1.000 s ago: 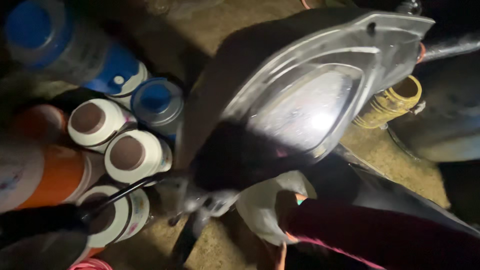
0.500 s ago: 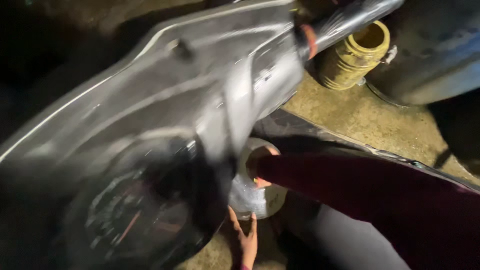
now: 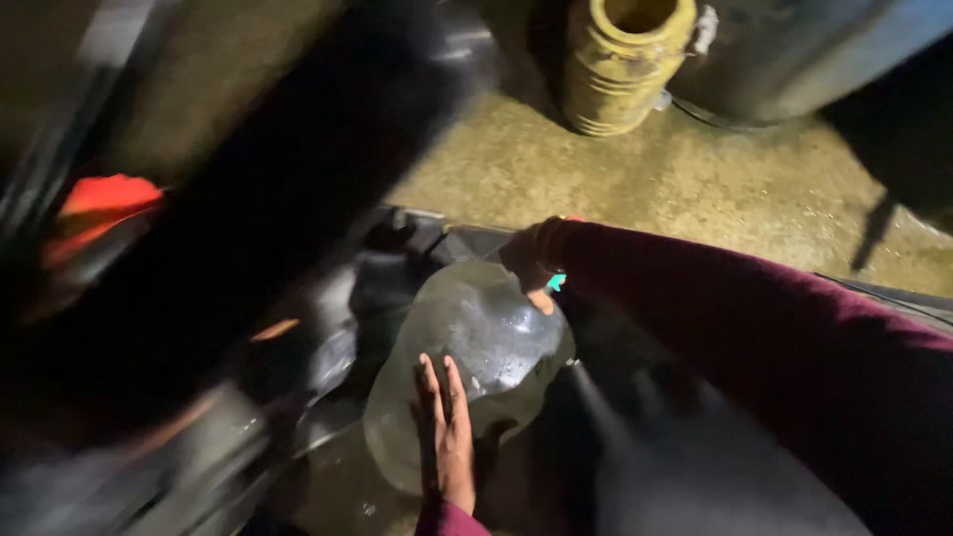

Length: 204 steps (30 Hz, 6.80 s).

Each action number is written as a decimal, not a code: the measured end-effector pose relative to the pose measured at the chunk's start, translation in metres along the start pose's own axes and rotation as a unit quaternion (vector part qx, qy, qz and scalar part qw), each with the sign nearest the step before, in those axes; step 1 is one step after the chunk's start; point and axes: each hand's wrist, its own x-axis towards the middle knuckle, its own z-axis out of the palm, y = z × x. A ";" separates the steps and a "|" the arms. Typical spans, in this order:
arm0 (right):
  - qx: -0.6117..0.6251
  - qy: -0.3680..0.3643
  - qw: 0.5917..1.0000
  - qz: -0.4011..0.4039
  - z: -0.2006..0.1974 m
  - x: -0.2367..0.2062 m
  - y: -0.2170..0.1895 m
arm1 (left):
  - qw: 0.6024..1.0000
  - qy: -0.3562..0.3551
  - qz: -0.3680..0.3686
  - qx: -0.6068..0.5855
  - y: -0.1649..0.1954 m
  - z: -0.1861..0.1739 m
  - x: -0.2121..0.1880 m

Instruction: The person picks up a large plastic water bottle, secures its cap, and uses a blue bottle carrier to lift and transport it across a wet floor. They place the bottle on a scooter seat, then retrieve it and move it again.

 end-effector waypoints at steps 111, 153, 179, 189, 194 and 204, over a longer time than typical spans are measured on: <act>0.401 0.635 0.649 0.125 0.282 -0.357 -0.554 | 0.954 0.113 0.239 -0.144 -0.009 -0.371 -0.296; 0.272 0.596 0.739 0.158 0.416 -0.431 -0.472 | 0.927 -0.120 -0.081 -0.346 0.001 -0.189 -0.386; 0.275 0.631 0.636 0.350 0.461 -0.525 -0.550 | 0.916 -0.156 0.249 -0.271 0.090 -0.292 -0.427; 0.214 0.618 0.664 0.362 0.506 -0.546 -0.411 | 0.918 -0.135 0.329 -0.176 0.225 -0.194 -0.362; 0.171 0.610 0.670 0.387 0.515 -0.553 -0.340 | 0.929 -0.184 0.306 -0.094 0.266 -0.152 -0.334; 0.081 0.612 0.692 0.375 0.474 -0.512 -0.252 | 0.936 -0.225 0.270 0.008 0.288 -0.138 -0.289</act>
